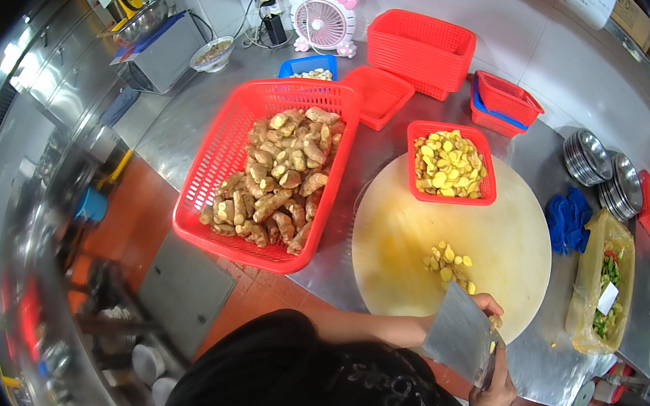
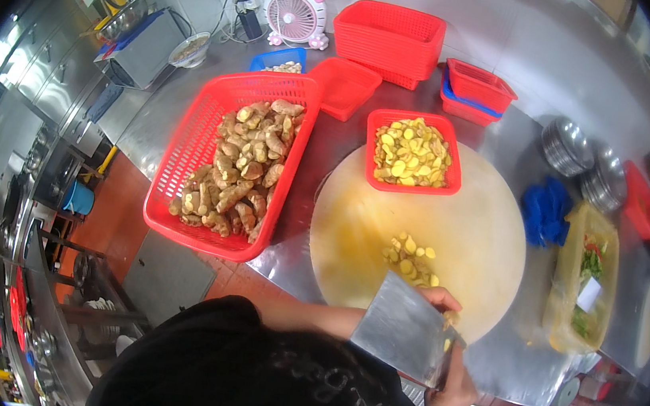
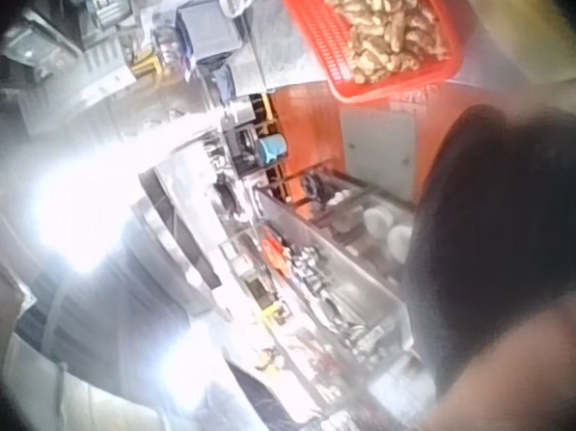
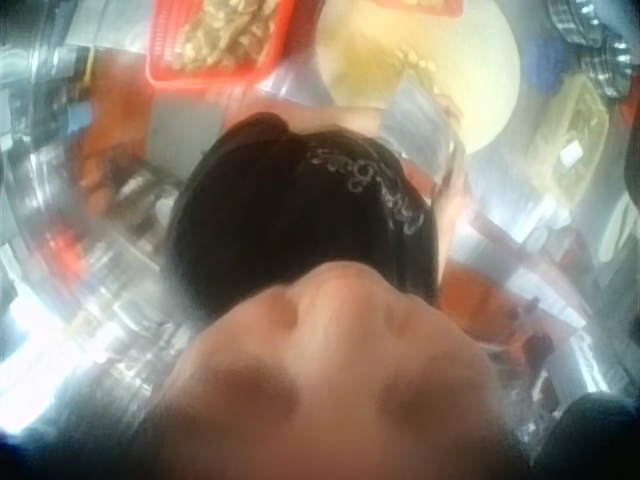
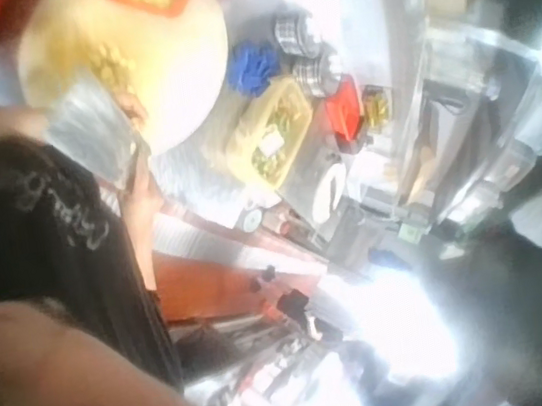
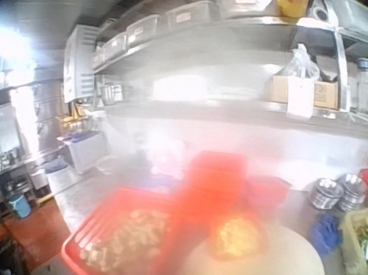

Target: The person peels ginger roots using a cleaver in a commercial kitchen. They pick ginger from a red basket, scrape the skin off on a cutting board, and place the peeled pieces into a smaller red container.

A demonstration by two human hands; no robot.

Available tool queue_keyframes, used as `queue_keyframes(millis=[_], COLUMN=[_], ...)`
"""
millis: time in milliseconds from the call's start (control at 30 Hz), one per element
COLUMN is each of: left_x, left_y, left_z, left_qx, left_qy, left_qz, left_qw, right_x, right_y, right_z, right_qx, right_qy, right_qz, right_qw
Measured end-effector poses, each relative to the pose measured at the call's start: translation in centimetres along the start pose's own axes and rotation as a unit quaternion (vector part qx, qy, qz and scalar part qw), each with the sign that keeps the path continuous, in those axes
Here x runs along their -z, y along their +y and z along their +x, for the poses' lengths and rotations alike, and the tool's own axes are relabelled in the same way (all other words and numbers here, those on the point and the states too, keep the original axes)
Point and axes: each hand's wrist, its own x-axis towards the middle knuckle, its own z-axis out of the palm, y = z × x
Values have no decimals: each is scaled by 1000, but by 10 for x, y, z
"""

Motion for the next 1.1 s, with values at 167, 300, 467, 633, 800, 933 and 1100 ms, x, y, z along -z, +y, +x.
queue_keyframes(millis=[167, 300, 467, 633, 800, 933, 1100], left_x=[2, 4, 9, 19, 28, 36, 78], left_y=[6, 7, -2, -5, -4, 21, 107], left_z=[-5, -8, -10, -13, -21, -34, -83], left_qx=[-6, -8, -14, -46, -70, -61, 52], left_qy=[-1, 16, 31, 46, 74, 125, 157], left_qz=[27, 4, -37, -24, 10, 16, -28], left_qw=[1000, 1000, 999, 998, 995, 990, 986], right_x=[-4, -7, -15, -19, -24, -25, -28], right_y=[-6, -9, -14, -16, -22, -14, 18], right_z=[1, 3, 9, 13, 19, 17, 23], right_qx=[0, 2, 40, 43, 72, 21, -49], right_qy=[5, 2, 41, 24, 11, -29, -6], right_qz=[0, -5, -18, -27, -21, 58, 37], right_qw=[1000, 1000, 998, 998, 997, 998, 998])
